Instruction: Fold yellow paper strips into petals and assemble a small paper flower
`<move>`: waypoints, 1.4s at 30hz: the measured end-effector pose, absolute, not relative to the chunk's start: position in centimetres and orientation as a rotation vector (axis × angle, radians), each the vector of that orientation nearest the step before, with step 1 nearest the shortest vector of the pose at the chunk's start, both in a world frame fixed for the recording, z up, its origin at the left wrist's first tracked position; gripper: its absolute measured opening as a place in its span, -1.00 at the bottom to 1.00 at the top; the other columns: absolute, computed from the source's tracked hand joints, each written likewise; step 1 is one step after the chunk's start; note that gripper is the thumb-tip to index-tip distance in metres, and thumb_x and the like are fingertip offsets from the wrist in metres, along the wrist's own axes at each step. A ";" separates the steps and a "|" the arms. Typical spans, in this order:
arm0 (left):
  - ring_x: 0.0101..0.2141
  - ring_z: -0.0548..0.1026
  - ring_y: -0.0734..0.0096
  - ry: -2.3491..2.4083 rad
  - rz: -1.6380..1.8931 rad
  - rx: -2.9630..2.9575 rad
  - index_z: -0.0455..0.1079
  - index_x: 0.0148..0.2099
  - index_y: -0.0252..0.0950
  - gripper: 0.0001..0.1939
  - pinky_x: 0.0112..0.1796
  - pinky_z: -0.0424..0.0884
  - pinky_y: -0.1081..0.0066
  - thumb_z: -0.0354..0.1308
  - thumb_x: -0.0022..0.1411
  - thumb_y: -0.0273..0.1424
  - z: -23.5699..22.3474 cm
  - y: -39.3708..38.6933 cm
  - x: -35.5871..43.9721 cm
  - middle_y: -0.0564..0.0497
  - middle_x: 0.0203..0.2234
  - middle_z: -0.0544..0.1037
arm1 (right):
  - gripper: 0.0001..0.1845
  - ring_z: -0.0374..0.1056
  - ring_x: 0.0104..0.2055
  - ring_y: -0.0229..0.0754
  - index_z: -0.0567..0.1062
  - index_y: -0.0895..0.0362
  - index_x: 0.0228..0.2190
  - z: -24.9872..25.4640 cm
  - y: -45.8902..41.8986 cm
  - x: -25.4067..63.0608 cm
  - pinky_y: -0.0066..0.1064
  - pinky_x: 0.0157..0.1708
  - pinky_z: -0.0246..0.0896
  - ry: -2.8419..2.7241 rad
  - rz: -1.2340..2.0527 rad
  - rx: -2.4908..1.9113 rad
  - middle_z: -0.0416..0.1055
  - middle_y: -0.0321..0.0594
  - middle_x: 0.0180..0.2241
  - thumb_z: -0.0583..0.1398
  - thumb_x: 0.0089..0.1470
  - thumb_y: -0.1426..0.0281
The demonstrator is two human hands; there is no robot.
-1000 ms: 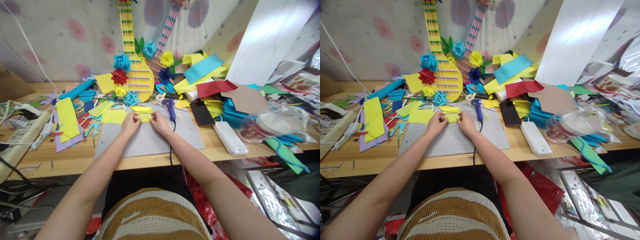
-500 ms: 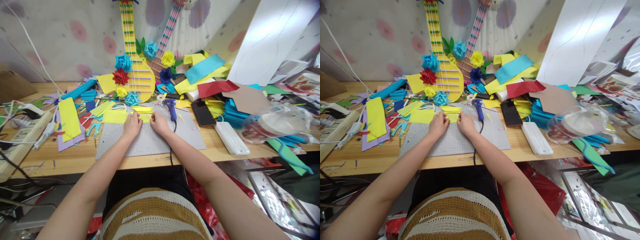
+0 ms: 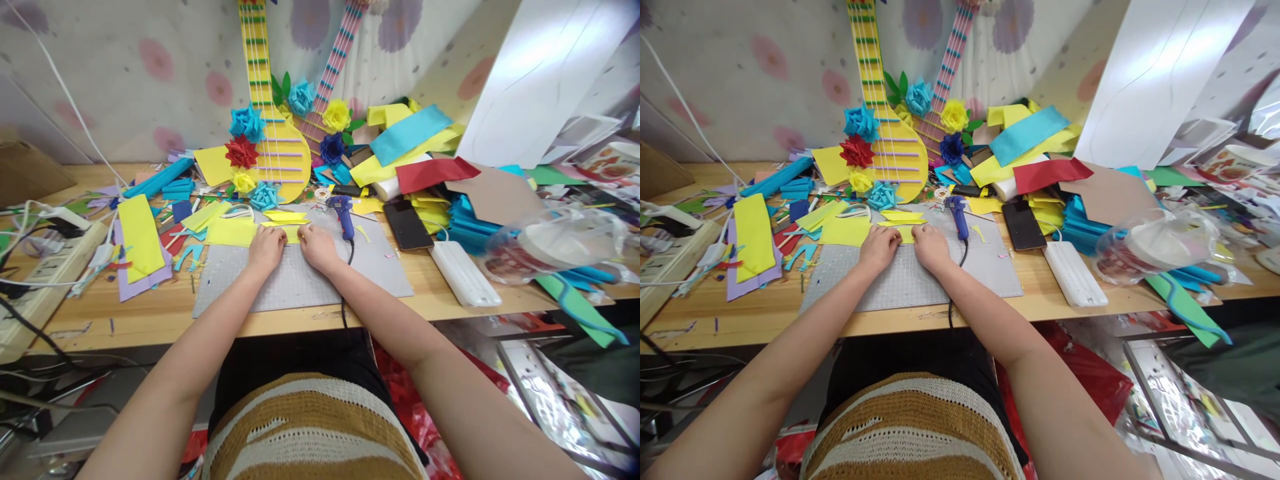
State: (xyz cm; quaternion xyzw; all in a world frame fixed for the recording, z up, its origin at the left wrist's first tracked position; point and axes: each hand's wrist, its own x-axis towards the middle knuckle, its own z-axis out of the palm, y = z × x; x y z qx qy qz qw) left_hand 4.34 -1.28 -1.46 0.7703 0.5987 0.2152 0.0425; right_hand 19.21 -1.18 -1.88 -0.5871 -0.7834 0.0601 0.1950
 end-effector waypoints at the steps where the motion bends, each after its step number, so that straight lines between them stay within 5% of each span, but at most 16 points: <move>1: -0.17 0.27 0.11 1.828 0.670 2.357 0.38 -0.34 -0.22 -0.87 -0.15 0.24 0.18 0.01 0.18 -0.37 -1.5 -1.3 4.3 -0.11 -0.39 0.43 | -0.75 0.24 -0.22 -0.05 0.41 0.12 -0.25 -1.9 -1.2 19.2 -0.30 -0.31 0.07 -2.202 0.155 -1.650 0.37 -0.03 -0.25 -0.04 0.14 0.45; 9: -0.18 0.27 0.10 1.842 0.703 2.367 0.37 -0.36 -0.24 -0.86 -0.16 0.24 0.18 0.07 0.15 -0.30 -1.3 -1.6 4.8 -0.12 -0.41 0.40 | -0.74 0.24 -0.17 -0.01 0.38 0.18 -0.21 -1.5 -1.7 18.5 -0.27 -0.26 0.10 -2.199 0.090 -1.696 0.35 0.02 -0.21 0.04 0.12 0.30; 20: -0.21 0.30 0.14 1.779 0.732 2.297 0.45 -0.34 -0.21 -0.79 -0.13 0.26 0.19 -0.01 0.11 -0.50 -1.7 -1.0 3.4 -0.08 -0.43 0.41 | -0.68 0.21 -0.18 -0.10 0.36 0.14 -0.22 -2.2 -1.0 20.0 -0.31 -0.21 0.12 -2.170 0.235 -1.618 0.31 -0.07 -0.21 -0.04 0.00 0.59; 36: -0.26 0.32 0.29 1.769 1.021 2.166 0.28 -0.18 -0.25 -0.85 -0.21 0.28 0.32 -0.01 0.17 -0.41 -0.9 -0.2 2.6 -0.03 -0.40 0.40 | -0.76 0.22 -0.35 -0.24 0.29 0.14 -0.40 -2.4 0.4 21.9 -0.39 -0.29 0.14 -1.560 0.527 -1.483 0.27 -0.22 -0.37 -0.04 -0.19 0.56; 42: -0.12 0.33 0.28 1.428 0.522 2.630 0.39 -0.27 -0.29 -0.80 -0.06 0.22 0.30 -0.06 0.21 -0.38 1.4 2.9 5.0 -0.07 -0.24 0.46 | -0.81 0.21 -0.39 -0.24 0.28 0.12 -0.46 -2.9 1.2 22.1 -0.38 -0.29 0.13 -1.404 0.673 -1.398 0.23 -0.30 -0.48 0.01 -0.25 0.52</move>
